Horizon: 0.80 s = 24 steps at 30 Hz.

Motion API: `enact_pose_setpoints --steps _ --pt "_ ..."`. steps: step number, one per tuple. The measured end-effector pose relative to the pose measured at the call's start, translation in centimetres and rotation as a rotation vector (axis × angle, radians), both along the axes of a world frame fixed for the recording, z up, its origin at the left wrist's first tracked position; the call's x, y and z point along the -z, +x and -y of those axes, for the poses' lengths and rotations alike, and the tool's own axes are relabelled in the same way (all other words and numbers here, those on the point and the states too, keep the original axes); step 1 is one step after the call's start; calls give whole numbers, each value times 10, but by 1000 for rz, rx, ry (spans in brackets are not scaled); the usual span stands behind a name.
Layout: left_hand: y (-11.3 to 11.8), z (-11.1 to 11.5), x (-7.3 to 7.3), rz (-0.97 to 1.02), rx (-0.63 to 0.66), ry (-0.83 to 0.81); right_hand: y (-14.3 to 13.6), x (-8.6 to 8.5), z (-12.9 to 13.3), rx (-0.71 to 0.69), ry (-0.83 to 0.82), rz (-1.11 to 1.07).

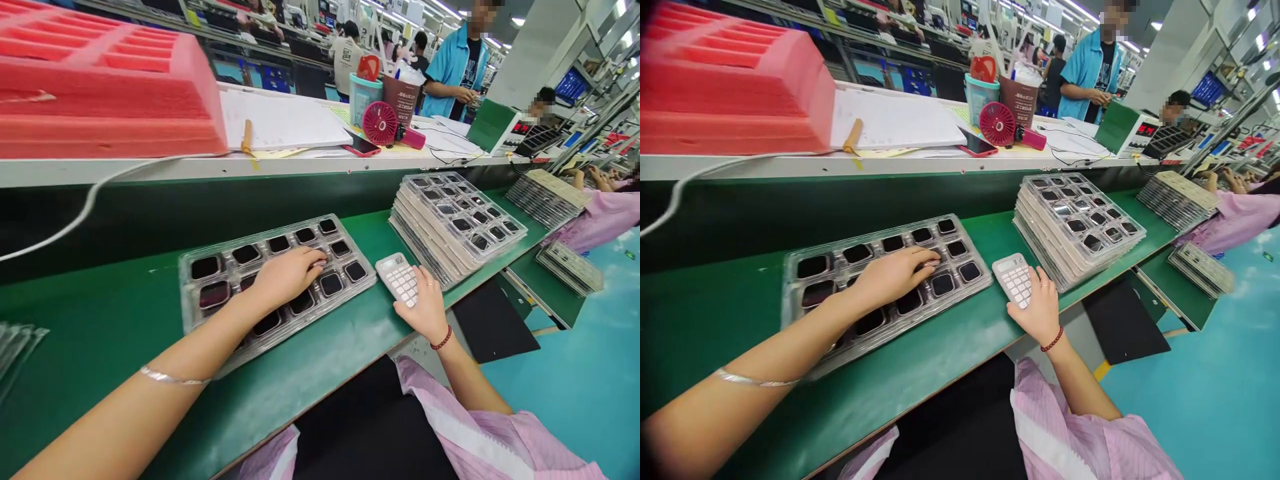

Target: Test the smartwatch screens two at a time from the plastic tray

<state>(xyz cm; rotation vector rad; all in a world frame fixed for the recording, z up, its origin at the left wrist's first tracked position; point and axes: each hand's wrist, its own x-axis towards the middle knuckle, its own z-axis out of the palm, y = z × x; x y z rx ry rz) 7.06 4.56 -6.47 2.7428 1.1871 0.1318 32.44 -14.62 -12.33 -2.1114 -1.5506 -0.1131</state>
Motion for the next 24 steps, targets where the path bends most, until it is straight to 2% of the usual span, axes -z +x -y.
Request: enact_pose_setpoints --steps 4,13,15,20,24 --pt "-9 -3 3 -16 -7 9 11 -7 9 -50 -185 36" --pt "-12 0 -1 -69 -39 -11 29 -21 -20 -150 -226 -13" --pt "-12 1 -3 -66 -26 -7 32 -21 -18 -194 -248 -45" --pt "-18 2 0 -27 -30 -2 35 -13 -4 -433 -343 -92" --pt "-29 2 5 17 -19 -29 23 -5 -18 -386 -316 -110"
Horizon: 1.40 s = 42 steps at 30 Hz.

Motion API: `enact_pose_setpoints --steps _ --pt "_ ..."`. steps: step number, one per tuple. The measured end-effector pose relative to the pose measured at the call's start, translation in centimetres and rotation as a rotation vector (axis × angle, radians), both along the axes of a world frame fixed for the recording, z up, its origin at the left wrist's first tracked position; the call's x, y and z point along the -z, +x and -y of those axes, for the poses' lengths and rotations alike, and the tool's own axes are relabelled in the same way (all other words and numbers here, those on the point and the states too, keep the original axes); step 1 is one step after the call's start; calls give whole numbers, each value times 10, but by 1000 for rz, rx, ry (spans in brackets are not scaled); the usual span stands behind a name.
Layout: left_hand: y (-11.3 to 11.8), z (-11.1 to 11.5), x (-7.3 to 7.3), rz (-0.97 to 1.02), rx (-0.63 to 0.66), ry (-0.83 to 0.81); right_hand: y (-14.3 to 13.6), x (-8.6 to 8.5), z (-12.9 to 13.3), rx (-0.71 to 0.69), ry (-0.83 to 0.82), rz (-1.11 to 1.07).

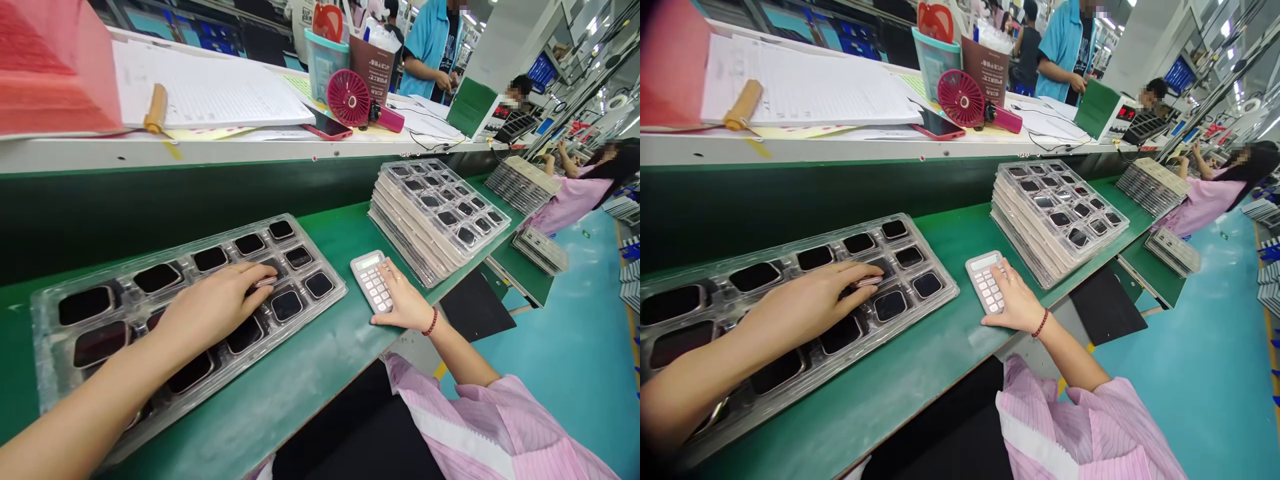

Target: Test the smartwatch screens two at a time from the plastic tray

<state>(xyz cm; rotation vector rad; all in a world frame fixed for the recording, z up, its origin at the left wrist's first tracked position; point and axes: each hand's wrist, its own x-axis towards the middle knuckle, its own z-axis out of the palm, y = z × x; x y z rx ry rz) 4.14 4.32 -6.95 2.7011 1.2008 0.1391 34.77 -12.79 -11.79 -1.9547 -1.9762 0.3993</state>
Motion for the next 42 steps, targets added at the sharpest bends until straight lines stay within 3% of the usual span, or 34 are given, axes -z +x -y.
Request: enact_pose_setpoints --steps 5,9,11,16,22,33,38,42 --pt "-5 3 -1 -7 -11 -57 -6 -2 -29 1 121 -18" --pt "-4 3 -1 3 -21 -58 5 -3 -27 71 431 -86" --pt "-5 1 2 29 -17 -51 7 -1 -21 95 488 -99" --pt "-8 -2 8 70 15 -51 4 4 -11 46 496 -100" --pt "-4 2 3 72 14 -57 5 5 -3 16 526 -58" --pt "0 6 -4 100 12 -71 0 -6 -13 -54 491 34" --pt "1 6 -6 78 5 -66 -6 -10 -20 -126 401 117" --pt "1 6 -4 95 6 -58 3 -11 -21 -87 427 9"
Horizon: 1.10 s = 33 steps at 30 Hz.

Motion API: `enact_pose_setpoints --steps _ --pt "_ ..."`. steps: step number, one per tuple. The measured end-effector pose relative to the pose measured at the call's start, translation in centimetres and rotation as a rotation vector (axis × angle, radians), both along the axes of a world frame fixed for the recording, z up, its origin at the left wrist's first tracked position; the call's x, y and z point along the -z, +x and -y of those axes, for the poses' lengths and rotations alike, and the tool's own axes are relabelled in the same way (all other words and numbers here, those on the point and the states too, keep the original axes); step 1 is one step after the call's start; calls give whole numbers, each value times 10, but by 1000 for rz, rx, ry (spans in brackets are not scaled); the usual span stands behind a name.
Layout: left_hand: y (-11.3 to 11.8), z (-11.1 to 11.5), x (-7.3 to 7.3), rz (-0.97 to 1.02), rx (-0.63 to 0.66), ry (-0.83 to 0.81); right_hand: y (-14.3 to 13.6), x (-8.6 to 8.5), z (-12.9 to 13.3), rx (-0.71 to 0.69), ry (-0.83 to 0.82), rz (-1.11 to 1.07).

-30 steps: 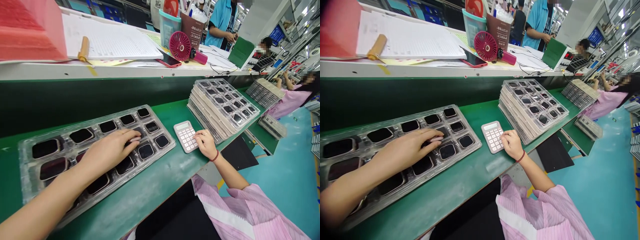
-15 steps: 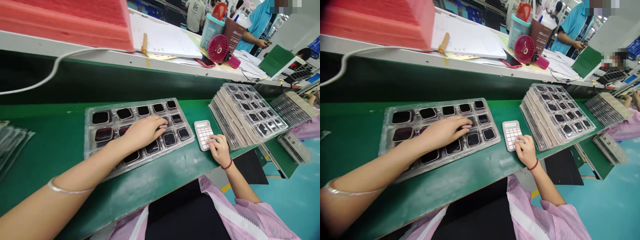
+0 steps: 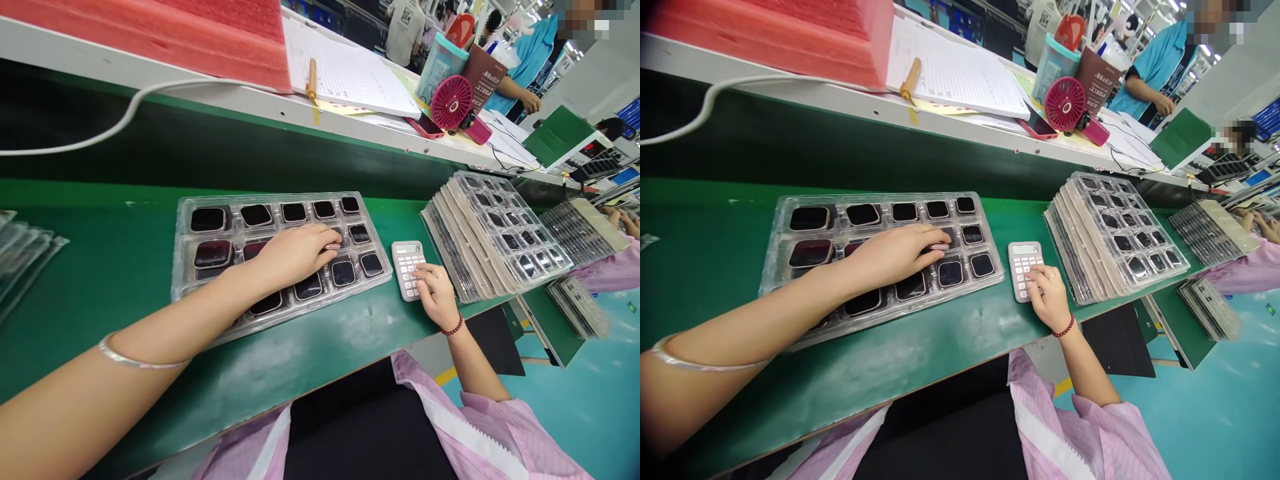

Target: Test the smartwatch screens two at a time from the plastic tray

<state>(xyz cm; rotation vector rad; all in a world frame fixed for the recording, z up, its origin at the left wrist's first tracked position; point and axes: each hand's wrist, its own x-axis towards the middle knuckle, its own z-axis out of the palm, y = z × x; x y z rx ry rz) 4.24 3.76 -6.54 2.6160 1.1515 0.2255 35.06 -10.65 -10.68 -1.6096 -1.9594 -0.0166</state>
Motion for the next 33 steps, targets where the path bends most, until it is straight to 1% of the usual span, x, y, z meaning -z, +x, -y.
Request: enact_pose_setpoints --steps 2,4,7,12,18,20,22,25,28,33 --pt "0 0 1 2 2 2 10 1 0 70 65 -81" --pt "0 -1 1 -6 4 -1 20 2 -2 146 101 -107" --pt "1 -1 0 -10 1 1 30 4 -6 173 86 -75" --pt "0 -1 0 -6 7 7 28 4 -11 152 124 -12" --pt "1 1 -2 -20 -3 5 27 5 -12 146 55 96" --pt "1 1 -2 -19 5 5 23 4 -9 117 90 58" --pt "0 1 -3 -14 20 3 17 2 -3 57 135 12" --pt "-1 1 -3 -9 27 2 7 2 5 -22 145 32" --pt "-1 1 -2 -2 24 4 -1 3 9 -36 130 67" --pt "-1 -1 0 3 24 7 -7 5 9 -66 96 112"
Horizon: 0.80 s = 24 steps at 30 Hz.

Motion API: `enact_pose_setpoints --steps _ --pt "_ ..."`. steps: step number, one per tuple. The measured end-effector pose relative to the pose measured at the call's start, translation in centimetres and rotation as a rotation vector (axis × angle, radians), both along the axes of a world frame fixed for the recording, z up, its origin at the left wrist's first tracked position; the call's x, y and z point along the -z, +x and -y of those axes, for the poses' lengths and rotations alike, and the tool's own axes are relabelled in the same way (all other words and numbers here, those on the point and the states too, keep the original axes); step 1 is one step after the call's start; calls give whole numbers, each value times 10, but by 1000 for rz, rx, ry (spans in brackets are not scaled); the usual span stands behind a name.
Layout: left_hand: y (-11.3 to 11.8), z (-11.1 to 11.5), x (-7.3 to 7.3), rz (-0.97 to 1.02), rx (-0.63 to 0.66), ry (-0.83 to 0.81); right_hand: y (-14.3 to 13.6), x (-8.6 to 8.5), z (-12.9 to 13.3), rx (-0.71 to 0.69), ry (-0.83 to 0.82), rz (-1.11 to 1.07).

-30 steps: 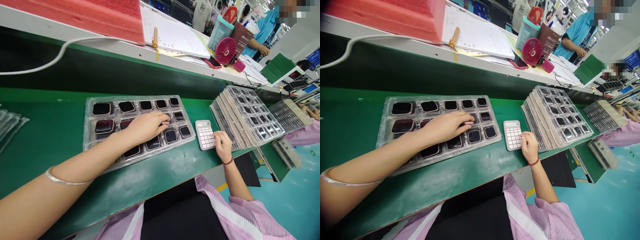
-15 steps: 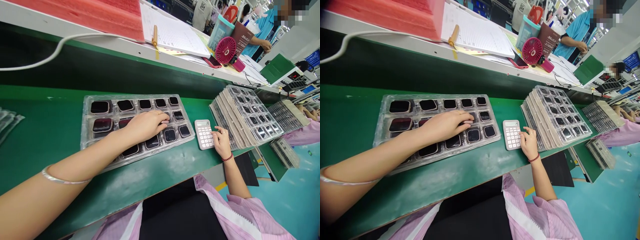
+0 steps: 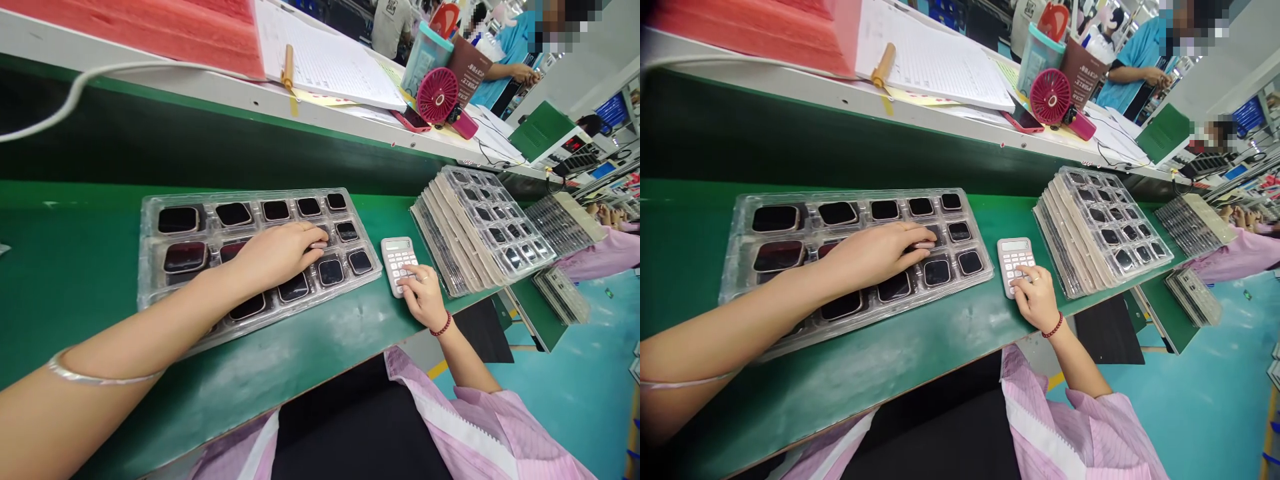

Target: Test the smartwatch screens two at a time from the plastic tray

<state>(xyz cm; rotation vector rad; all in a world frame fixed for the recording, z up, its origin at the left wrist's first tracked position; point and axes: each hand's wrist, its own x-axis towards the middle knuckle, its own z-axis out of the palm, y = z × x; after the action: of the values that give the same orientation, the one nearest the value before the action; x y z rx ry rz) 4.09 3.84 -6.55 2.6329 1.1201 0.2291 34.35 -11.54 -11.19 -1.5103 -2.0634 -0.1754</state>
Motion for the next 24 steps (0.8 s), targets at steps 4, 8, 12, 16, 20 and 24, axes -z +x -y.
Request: enact_pose_setpoints --steps 4,8,12,16,20,24 --pt "-1 -2 3 -4 2 3 8 1 2 73 76 -144" --pt "-2 -2 4 -15 7 11 21 4 14 195 192 -227" --pt "-2 -1 2 -29 -3 -2 26 10 25 220 250 -219" --pt "0 0 0 -41 -13 -2 24 14 29 211 275 -213" --pt "0 -1 1 -43 -18 -3 22 16 27 211 274 -194" --pt "-1 -2 4 -17 12 20 20 15 24 160 167 -89"
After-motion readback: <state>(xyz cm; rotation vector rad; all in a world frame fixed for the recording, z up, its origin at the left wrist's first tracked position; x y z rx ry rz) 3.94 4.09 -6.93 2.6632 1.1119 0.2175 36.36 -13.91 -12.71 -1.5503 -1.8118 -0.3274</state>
